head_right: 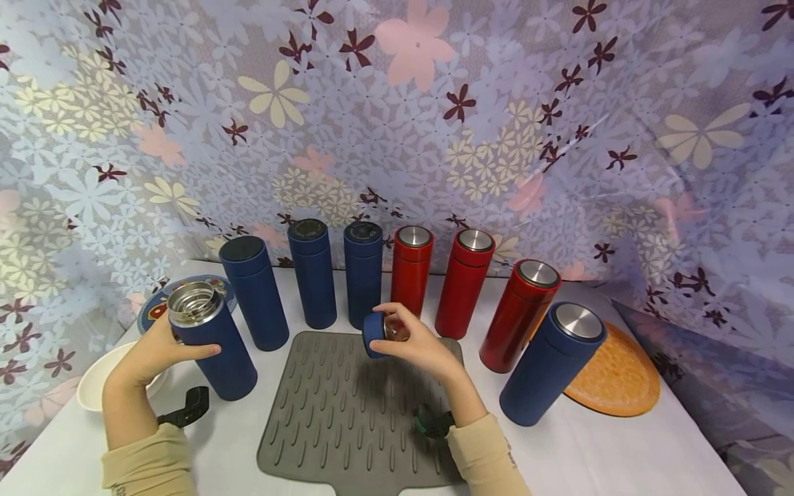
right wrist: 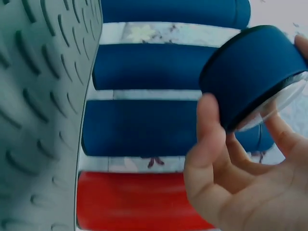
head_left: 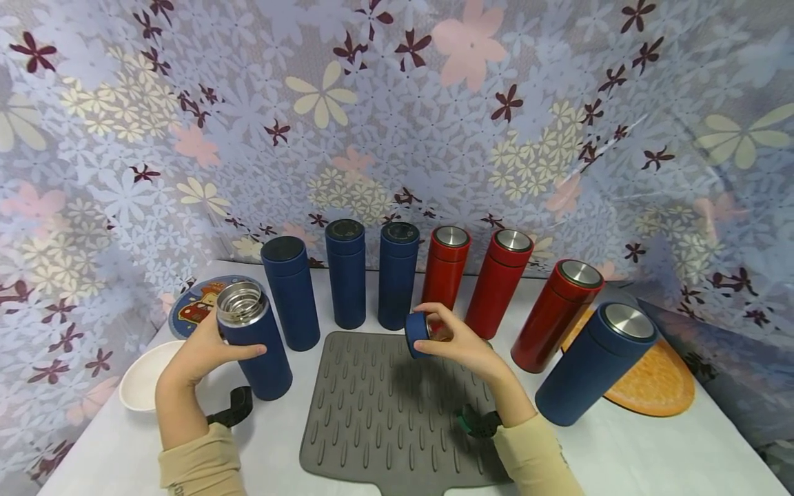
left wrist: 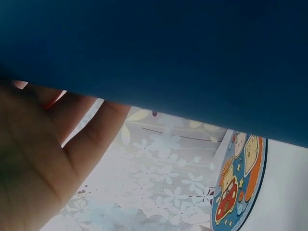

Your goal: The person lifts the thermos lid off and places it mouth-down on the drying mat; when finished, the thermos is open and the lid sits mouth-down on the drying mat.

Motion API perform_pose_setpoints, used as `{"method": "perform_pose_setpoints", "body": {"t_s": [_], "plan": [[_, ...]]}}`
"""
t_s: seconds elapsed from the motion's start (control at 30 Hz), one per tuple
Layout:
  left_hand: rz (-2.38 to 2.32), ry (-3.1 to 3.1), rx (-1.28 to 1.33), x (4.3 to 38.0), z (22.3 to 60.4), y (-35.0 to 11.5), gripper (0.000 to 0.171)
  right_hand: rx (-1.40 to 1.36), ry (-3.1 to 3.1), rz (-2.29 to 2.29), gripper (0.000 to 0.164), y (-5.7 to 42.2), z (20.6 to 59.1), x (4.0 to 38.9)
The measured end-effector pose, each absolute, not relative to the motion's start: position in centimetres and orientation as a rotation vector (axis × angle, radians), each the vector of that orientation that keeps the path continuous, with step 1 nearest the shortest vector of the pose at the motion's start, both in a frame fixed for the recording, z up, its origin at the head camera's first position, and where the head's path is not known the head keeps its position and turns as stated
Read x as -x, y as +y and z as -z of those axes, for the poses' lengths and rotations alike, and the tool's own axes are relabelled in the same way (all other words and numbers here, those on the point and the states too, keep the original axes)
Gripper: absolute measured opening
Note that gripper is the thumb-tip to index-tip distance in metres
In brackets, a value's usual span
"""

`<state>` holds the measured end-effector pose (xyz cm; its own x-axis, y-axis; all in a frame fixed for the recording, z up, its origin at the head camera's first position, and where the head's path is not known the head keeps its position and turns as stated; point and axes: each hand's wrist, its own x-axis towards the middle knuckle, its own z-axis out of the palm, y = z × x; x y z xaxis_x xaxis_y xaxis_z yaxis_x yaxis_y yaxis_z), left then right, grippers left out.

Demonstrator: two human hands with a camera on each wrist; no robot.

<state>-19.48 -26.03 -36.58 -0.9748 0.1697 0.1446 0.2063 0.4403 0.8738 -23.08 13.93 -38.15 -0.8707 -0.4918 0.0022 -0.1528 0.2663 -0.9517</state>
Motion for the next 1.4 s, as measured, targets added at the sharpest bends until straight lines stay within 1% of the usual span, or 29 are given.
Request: {"method": "perform_pose_setpoints", "body": {"t_s": [0.2, 0.23, 0.4, 0.47, 0.6, 0.8, 1.03, 1.23, 1.4], "plan": [[1.591, -2.655, 0.322, 19.5, 36.5, -26.1, 0.106, 0.683, 2.396, 1.594, 0.056, 11.5, 37.9, 23.4], [1.59, -2.656, 0.322, 19.5, 36.6, -26.1, 0.106, 0.682, 2.427, 1.577, 0.057, 11.0, 37.5, 23.1], [1.615, -2.636, 0.341, 19.5, 36.6, -26.1, 0.104, 0.617, 2.59, 1.466, 0.065, 8.9, 37.8, 23.4], [1.622, -2.625, 0.352, 19.5, 36.6, -26.1, 0.102, 0.598, 2.633, 1.431, 0.067, 8.3, 39.0, 24.1], [1.618, -2.616, 0.369, 19.5, 36.7, -26.2, 0.097, 0.607, 2.675, 1.357, 0.067, 6.9, 39.8, 24.5], [1.61, -2.634, 0.354, 19.6, 36.7, -26.2, 0.101, 0.638, 2.721, 1.267, 0.068, 5.1, 40.8, 25.2], [1.575, -2.63, 0.365, 19.8, 36.7, -26.1, 0.096, 0.687, 2.764, 1.127, 0.068, 3.0, 41.8, 26.1], [1.566, -2.633, 0.371, 19.7, 36.6, -26.1, 0.095, 0.691, 2.791, 1.022, 0.071, 1.8, 42.3, 26.4], [1.577, -2.633, 0.373, 19.7, 36.5, -26.1, 0.095, 0.693, 2.82, 0.943, 0.071, 1.2, 42.5, 26.4]]}}
